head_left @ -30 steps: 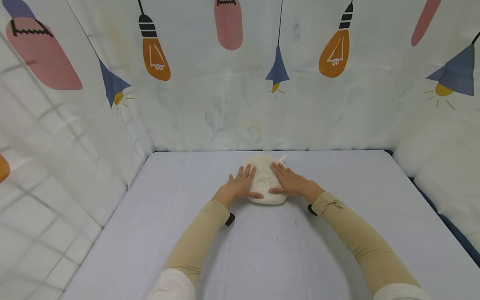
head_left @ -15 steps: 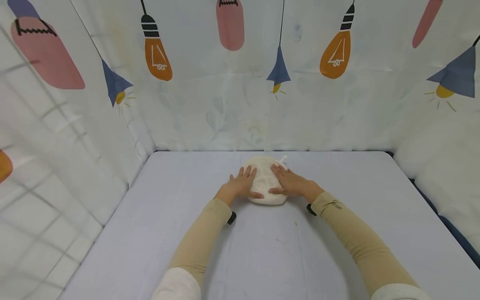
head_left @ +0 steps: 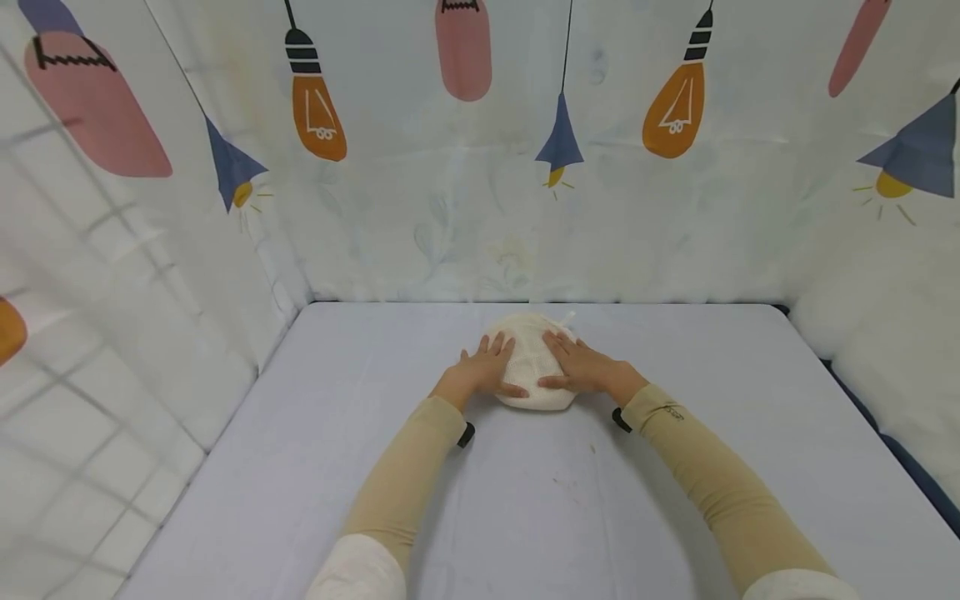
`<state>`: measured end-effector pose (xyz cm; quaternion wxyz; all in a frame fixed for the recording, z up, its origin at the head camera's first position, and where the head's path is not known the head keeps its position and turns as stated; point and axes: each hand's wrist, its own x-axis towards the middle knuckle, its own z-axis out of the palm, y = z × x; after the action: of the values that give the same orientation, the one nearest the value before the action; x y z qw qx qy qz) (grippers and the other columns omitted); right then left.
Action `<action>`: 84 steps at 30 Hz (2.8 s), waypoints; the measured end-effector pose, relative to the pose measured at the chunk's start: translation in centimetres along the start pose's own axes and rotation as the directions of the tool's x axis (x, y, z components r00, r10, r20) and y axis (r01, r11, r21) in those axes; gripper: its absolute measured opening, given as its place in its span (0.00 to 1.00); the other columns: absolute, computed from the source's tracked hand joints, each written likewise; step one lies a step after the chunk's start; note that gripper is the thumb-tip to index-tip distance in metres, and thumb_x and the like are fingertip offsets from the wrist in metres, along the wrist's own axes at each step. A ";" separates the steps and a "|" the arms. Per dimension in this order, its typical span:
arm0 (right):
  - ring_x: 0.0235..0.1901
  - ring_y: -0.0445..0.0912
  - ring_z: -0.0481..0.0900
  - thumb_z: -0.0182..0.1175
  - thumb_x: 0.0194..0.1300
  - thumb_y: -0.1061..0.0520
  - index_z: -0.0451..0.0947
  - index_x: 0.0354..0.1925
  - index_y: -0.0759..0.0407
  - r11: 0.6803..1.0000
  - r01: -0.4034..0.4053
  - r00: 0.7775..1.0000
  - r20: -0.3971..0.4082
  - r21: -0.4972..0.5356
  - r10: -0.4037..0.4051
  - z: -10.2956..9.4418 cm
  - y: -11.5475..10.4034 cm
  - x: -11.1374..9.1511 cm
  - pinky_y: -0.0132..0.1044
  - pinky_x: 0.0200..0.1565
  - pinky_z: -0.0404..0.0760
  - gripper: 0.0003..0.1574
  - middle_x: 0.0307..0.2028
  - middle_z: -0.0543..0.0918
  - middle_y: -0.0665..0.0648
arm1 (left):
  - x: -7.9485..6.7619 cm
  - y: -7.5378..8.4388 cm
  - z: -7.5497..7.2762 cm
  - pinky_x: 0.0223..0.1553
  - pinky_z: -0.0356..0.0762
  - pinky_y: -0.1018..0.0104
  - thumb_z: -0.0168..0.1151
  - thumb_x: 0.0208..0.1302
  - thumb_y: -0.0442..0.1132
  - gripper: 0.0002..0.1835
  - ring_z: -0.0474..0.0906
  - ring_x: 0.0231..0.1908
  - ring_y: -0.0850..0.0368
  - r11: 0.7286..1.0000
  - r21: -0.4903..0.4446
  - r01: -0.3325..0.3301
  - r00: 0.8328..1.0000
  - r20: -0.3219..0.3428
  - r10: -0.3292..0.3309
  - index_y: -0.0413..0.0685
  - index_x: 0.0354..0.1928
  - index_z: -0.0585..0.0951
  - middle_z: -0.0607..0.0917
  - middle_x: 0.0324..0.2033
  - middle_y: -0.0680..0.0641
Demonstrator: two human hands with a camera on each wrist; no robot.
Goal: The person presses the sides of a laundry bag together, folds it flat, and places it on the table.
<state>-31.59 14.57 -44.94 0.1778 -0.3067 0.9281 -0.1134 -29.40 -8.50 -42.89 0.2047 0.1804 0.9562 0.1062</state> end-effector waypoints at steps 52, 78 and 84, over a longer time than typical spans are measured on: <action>0.79 0.63 0.31 0.53 0.76 0.32 0.32 0.80 0.69 0.996 0.080 0.990 -0.120 0.050 -0.073 0.5 1.1 -2.5 0.59 0.75 0.42 0.63 0.81 0.33 0.66 | -0.7 -0.9 1.5 0.71 0.40 0.29 0.51 0.71 0.70 0.55 0.30 0.79 0.40 0.989 0.130 -0.065 0.992 -0.097 0.078 0.50 0.83 0.36 0.34 0.81 0.43; 0.79 0.63 0.31 0.49 0.77 0.31 0.30 0.80 0.70 1.000 0.012 1.000 0.006 0.000 -0.012 0.2 0.5 -2.6 0.62 0.74 0.43 0.63 0.80 0.33 0.68 | -0.4 0.6 0.9 0.72 0.36 0.30 0.48 0.71 0.73 0.54 0.27 0.79 0.40 0.980 0.193 0.039 0.998 0.037 -0.047 0.53 0.83 0.37 0.32 0.81 0.44; 0.79 0.62 0.30 0.46 0.75 0.26 0.28 0.80 0.68 1.000 -0.015 0.998 0.062 -0.006 0.015 -0.1 0.7 -2.1 0.65 0.74 0.44 0.66 0.81 0.31 0.66 | -0.4 0.5 0.6 0.72 0.38 0.29 0.50 0.70 0.73 0.54 0.29 0.79 0.39 0.986 0.164 0.025 0.999 0.027 -0.029 0.52 0.83 0.40 0.35 0.81 0.43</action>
<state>-30.44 16.44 -44.54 0.2064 -0.3038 0.9248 -0.0998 -28.66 -8.15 -43.17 0.2045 0.1851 0.9610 0.0218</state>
